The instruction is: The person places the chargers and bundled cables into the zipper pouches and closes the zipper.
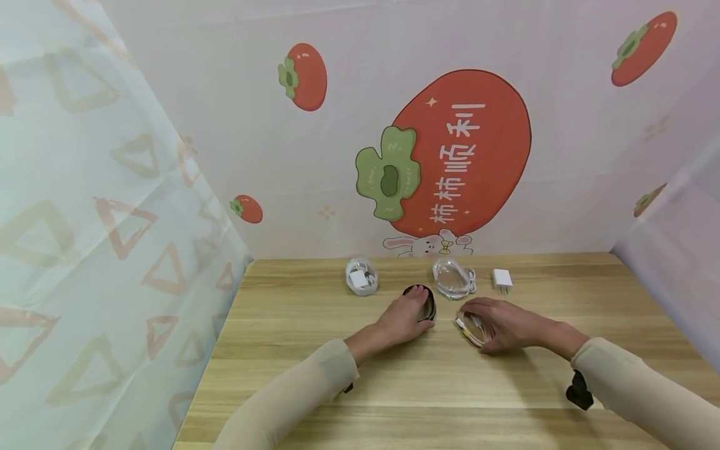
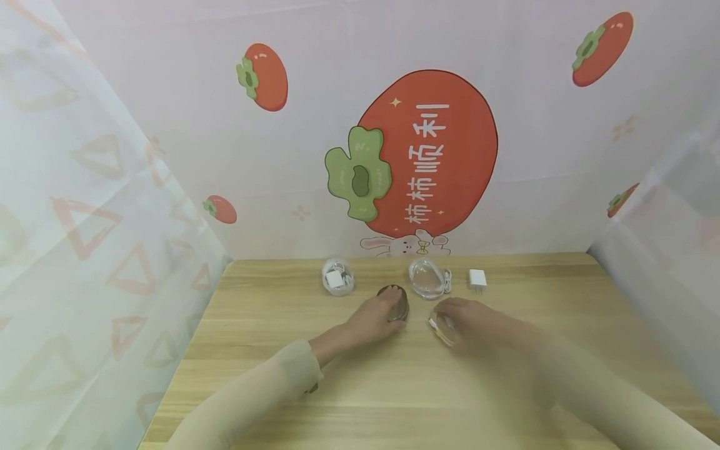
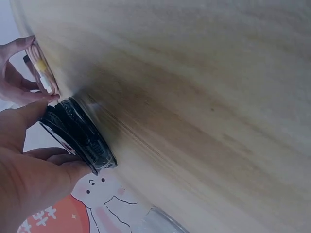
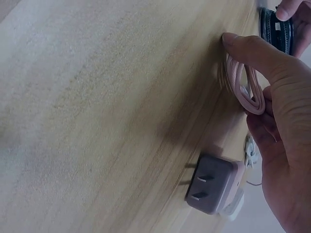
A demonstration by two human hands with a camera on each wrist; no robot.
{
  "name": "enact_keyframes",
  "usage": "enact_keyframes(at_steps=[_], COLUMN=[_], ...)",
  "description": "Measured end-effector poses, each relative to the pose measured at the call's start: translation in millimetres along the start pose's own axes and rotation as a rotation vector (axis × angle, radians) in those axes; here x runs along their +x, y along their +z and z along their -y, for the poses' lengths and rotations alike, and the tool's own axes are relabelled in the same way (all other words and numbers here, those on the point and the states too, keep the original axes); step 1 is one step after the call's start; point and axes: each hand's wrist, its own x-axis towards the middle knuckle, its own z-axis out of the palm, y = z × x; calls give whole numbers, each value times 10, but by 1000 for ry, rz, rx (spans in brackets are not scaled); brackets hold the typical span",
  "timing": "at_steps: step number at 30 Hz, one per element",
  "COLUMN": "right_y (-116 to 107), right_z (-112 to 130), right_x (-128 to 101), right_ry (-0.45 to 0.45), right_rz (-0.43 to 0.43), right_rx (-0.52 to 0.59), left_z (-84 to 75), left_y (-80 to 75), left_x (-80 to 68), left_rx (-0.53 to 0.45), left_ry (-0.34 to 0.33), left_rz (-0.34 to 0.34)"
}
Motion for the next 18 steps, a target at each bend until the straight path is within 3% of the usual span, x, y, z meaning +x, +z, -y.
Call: enact_keyframes(at_steps=[18], right_y=[67], right_z=[-11], right_x=[17], right_ry=[-55], right_rz=[-85], right_rx=[-20], left_z=[120], left_y=[-7], left_x=[-55], left_rx=[-401], left_ry=[-15], left_rz=[-13])
